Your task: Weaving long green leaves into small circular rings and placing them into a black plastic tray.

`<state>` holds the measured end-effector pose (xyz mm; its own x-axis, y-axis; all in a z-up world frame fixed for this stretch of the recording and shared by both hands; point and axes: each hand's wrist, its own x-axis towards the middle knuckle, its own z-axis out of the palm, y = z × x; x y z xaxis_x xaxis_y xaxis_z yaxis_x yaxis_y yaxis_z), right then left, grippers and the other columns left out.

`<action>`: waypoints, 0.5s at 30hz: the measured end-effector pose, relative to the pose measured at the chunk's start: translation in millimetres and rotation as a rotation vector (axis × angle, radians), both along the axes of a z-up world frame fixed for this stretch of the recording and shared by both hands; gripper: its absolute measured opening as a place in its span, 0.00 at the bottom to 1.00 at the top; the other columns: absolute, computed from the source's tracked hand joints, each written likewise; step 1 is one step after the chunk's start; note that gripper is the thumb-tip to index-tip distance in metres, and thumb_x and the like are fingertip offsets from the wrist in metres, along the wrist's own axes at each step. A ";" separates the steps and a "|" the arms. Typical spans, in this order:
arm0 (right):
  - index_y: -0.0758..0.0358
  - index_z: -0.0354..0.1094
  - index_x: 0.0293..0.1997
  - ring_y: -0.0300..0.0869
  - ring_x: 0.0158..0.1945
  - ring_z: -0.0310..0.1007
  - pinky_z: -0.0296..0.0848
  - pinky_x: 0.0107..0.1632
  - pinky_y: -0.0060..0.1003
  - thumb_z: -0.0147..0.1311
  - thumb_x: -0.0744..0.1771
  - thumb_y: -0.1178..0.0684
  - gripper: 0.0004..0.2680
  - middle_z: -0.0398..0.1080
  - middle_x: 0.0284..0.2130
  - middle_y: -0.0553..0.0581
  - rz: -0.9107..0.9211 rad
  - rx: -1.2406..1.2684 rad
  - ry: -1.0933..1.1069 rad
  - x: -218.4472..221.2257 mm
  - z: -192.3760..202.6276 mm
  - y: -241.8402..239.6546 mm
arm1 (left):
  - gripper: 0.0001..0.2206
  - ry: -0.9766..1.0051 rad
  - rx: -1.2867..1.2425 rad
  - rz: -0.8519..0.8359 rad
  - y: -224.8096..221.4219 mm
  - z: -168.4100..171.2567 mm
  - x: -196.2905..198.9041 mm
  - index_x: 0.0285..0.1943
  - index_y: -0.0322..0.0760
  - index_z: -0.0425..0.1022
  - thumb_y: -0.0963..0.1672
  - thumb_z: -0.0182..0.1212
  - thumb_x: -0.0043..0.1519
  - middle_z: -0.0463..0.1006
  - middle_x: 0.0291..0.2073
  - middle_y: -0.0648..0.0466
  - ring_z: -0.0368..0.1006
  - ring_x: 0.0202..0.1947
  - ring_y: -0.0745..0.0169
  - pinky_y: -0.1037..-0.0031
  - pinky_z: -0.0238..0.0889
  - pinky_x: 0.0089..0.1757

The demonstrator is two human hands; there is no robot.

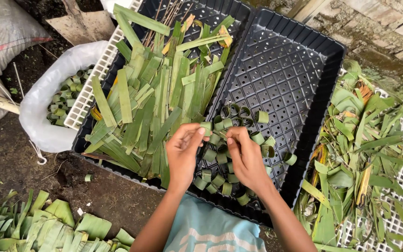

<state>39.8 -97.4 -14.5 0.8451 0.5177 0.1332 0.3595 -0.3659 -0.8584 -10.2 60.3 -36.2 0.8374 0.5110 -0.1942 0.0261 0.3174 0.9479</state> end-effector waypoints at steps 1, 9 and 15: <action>0.57 0.62 0.46 0.42 0.23 0.58 0.64 0.31 0.41 0.39 0.73 0.61 0.06 0.60 0.21 0.53 -0.005 -0.003 0.003 -0.2 9.0 2.4 | 0.06 0.003 -0.003 -0.005 -5.1 2.8 0.2 0.47 0.32 0.80 0.38 0.59 0.66 0.83 0.36 0.42 0.78 0.34 0.58 0.74 0.68 0.38; 0.59 0.74 0.45 0.40 0.20 0.59 0.64 0.25 0.35 0.47 0.73 0.61 0.07 0.62 0.20 0.52 -0.064 -0.089 -0.375 -3.6 31.5 -1.6 | 0.05 -0.221 0.410 0.028 -30.7 39.8 6.3 0.42 0.33 0.81 0.35 0.62 0.62 0.85 0.29 0.47 0.83 0.30 0.57 0.68 0.76 0.36; 0.58 0.77 0.47 0.40 0.17 0.59 0.63 0.22 0.35 0.48 0.73 0.60 0.08 0.64 0.18 0.52 -0.124 -0.098 -0.427 -8.7 33.8 -7.6 | 0.05 -0.272 0.620 0.077 -39.5 49.9 3.6 0.42 0.33 0.81 0.35 0.63 0.62 0.85 0.28 0.49 0.84 0.29 0.59 0.70 0.77 0.34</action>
<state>31.1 -105.0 19.3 0.7816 0.4438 0.4384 0.6220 -0.5004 -0.6023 -6.6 20.8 13.7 0.7720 0.5194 0.3665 -0.2401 -0.2955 0.9247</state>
